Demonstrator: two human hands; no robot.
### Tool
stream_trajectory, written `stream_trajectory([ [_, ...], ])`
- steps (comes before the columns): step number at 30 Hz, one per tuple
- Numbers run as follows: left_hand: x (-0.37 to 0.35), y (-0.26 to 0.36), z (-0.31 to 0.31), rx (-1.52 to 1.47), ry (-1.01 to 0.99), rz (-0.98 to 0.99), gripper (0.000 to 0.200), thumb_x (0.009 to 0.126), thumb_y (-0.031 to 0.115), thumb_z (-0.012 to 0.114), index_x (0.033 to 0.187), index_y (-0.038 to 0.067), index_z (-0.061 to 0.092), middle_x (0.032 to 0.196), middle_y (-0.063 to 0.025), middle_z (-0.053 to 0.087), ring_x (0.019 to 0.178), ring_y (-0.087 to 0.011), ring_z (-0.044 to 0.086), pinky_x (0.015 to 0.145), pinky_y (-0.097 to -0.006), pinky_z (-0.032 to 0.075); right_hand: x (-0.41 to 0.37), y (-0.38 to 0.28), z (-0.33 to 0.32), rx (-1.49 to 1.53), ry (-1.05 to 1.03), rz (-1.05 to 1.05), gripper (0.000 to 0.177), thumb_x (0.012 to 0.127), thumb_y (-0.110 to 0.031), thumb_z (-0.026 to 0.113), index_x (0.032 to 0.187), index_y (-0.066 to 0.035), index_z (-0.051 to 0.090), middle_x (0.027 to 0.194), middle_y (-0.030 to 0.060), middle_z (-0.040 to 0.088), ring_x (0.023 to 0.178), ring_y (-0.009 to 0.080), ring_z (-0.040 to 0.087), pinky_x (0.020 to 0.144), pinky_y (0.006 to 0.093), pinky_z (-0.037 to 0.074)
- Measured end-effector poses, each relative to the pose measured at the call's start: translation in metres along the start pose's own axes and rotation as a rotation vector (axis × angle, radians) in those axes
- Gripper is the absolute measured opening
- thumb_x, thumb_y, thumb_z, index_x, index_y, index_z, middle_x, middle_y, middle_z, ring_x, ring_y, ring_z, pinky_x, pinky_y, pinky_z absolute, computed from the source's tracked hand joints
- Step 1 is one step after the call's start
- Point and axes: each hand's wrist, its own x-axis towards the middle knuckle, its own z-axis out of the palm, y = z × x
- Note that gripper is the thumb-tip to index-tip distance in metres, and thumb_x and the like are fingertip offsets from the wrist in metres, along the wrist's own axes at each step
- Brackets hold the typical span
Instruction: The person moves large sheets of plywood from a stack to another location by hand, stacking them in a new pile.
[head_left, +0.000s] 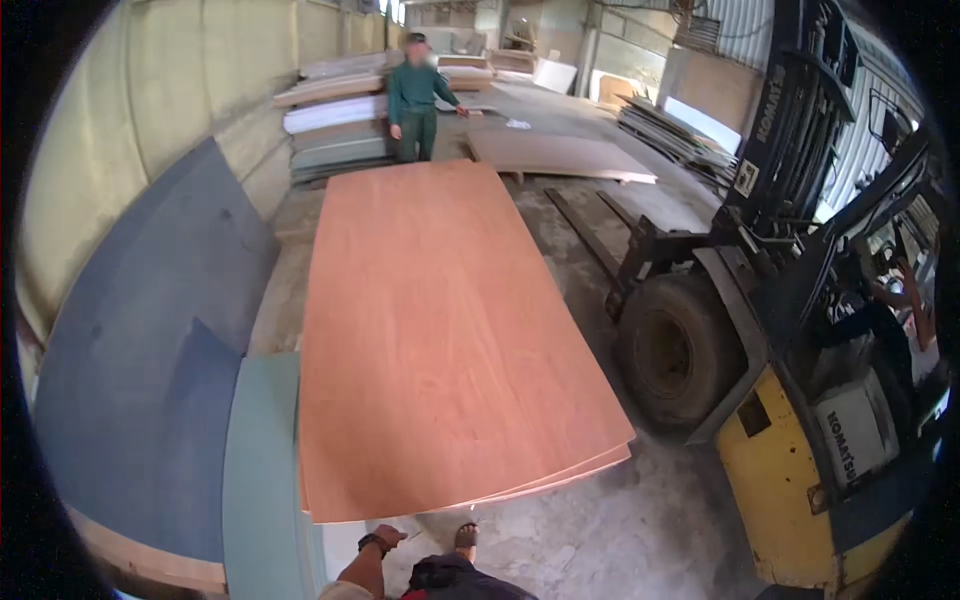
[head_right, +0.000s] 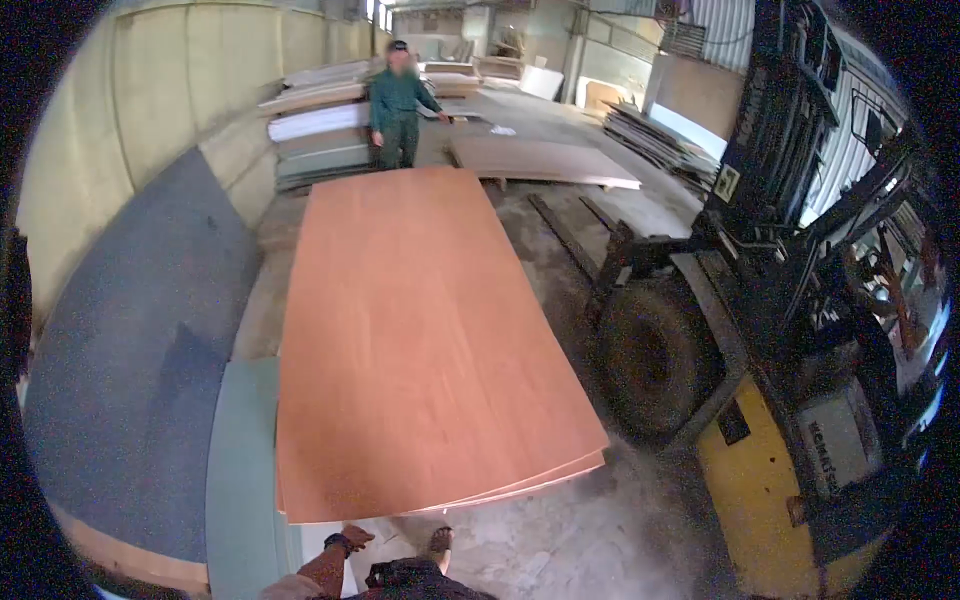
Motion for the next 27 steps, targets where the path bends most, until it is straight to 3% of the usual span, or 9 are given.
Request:
stream_trajectory([
  [2,0.005,0.053,-0.036,-0.185,-0.156,-0.457,0.044,0.069,0.046,0.05,0.083,0.005,0.06,0.078,-0.0107,0.06,0.074,-0.025,0.056,0.07,-0.0365,0.043,0.046,0.008,-0.024,-0.091,-0.122,-0.152,0.023,0.076,-0.027,0.051,0.073,-0.004,0.052,0.061,0.0093,0.051,0.055,0.0176,0.051,0.045,0.0292,0.043],
  [6,0.066,0.094,-0.069,-0.02,-0.12,-0.242,0.041,0.07,0.042,0.052,0.087,0.005,0.058,0.082,-0.011,0.059,0.078,-0.0241,0.055,0.071,-0.0359,0.042,0.04,-0.086,0.058,0.133,-0.042,-0.399,0.03,0.08,-0.026,0.045,0.102,-0.004,0.044,0.09,0.0085,0.051,0.075,0.0148,0.051,0.058,0.0299,0.043],
  [11,0.138,0.174,-0.071,0.098,-0.01,0.137,0.038,0.07,0.036,0.053,0.091,0.006,0.056,0.087,-0.0113,0.058,0.083,-0.023,0.053,0.072,-0.0352,0.041,0.04,-0.108,0.028,-0.582,0.309,-0.441,0.019,0.069,-0.019,0.055,0.073,-0.001,0.057,0.057,0.0029,0.051,0.053,0.0083,0.046,0.048,0.0235,0.038],
  [14,0.149,0.246,-0.072,-0.214,0.036,0.02,0.032,0.07,0.032,0.055,0.087,0.005,0.056,0.084,-0.0103,0.058,0.079,-0.0215,0.053,0.069,-0.034,0.042,0.08,-0.064,-0.049,-0.696,0.29,-0.242,0.015,0.069,-0.018,0.051,0.062,-0.005,0.055,0.056,0.0031,0.051,0.044,0.0093,0.044,0.037,0.0235,0.036],
  [17,0.135,0.301,-0.073,-0.229,0.16,-0.085,0.022,0.07,0.024,0.056,0.077,0.003,0.057,0.077,-0.0093,0.058,0.07,-0.0187,0.053,0.064,-0.0326,0.042,0.07,-0.089,-0.099,0.079,0.131,0.075,0.013,0.07,-0.019,0.053,0.067,-0.008,0.057,0.062,0.0052,0.055,0.054,0.0154,0.053,0.047,0.0283,0.043],
  [22,0.157,0.291,0.014,-0.421,0.104,-0.053,0.021,0.07,0.021,0.056,0.071,0.0,0.056,0.066,-0.0081,0.054,0.062,-0.0154,0.053,0.057,-0.0299,0.043,0.185,-0.104,-0.211,-0.851,0.07,-0.428,0.02,0.068,-0.027,0.051,0.059,-0.009,0.051,0.051,0.0062,0.048,0.047,0.0218,0.049,0.045,0.0356,0.04],
  [24,0.121,0.332,0.03,-0.495,0.069,-0.443,0.019,0.071,0.019,0.055,0.07,0.0,0.056,0.063,-0.0075,0.054,0.06,-0.0154,0.053,0.053,-0.0285,0.042,0.212,-0.164,-0.214,-1.176,0.191,-0.259,0.028,0.067,-0.031,0.054,0.061,-0.004,0.055,0.053,0.0112,0.054,0.05,0.0217,0.054,0.05,0.0375,0.043],
  [26,0.12,0.288,0.069,0.141,-0.112,0.164,0.028,0.068,0.028,0.057,0.075,0.0,0.058,0.064,-0.0114,0.055,0.062,-0.021,0.055,0.057,-0.0331,0.043,0.246,-0.22,-0.21,-0.878,0.167,-0.214,0.023,0.067,-0.026,0.053,0.061,-0.004,0.054,0.051,0.0113,0.053,0.049,0.0196,0.053,0.049,0.0332,0.042],
  [27,0.111,0.308,0.072,0.033,-0.063,0.099,0.03,0.068,0.029,0.057,0.075,0.001,0.057,0.066,-0.0125,0.055,0.062,-0.022,0.055,0.058,-0.0337,0.043,0.258,-0.25,-0.2,-0.69,0.096,-0.246,0.024,0.07,-0.02,0.053,0.052,-0.006,0.053,0.046,0.0028,0.049,0.043,0.0097,0.046,0.043,0.0253,0.038],
])
